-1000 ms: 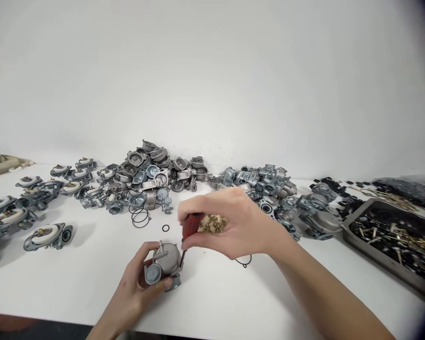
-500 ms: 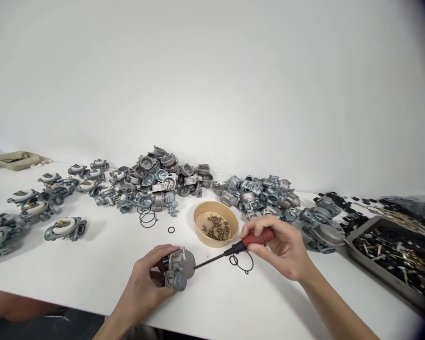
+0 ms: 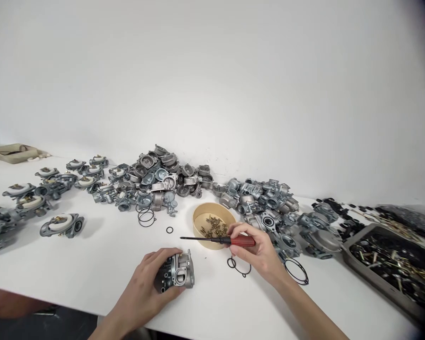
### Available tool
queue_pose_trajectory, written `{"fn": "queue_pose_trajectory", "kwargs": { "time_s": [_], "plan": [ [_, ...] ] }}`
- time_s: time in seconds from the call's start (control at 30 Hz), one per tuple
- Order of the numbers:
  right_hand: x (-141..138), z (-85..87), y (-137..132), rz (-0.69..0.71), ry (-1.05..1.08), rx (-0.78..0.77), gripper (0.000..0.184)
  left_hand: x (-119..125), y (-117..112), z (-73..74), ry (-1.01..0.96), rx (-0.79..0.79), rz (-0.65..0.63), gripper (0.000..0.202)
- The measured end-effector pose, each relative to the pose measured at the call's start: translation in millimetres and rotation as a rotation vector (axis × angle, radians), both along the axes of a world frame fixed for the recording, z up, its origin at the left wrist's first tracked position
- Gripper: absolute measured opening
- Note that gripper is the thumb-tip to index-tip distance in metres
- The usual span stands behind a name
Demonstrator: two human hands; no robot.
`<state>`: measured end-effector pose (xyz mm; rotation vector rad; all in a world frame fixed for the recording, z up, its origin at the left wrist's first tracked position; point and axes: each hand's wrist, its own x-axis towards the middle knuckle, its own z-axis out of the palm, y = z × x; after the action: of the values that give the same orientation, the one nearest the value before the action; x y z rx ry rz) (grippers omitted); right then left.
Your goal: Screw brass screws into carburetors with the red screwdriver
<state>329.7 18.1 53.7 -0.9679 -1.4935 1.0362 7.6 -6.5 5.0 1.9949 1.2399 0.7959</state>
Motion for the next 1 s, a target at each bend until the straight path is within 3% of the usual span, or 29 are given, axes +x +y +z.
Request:
{"fn": "queue_pose_trajectory", "kwargs": {
  "time_s": [0.3,0.53,1.0],
  "plan": [
    [11.4,-14.8,7.7,0.021,0.089,-0.02,0.014,1.0,0.9,11.6,-0.146,0.015,-0.067,0.056],
    [4.6,-26.0,7.6,0.029,0.107,-0.121,0.025,3.0,0.4,16.0,-0.195,0.014,-0.075,0.048],
    [1.2,-23.7,3.5,0.003,0.141,-0.146,0.024,0.7,-0.8,16.1,-0.143,0.036,-0.063,0.053]
  ]
}}
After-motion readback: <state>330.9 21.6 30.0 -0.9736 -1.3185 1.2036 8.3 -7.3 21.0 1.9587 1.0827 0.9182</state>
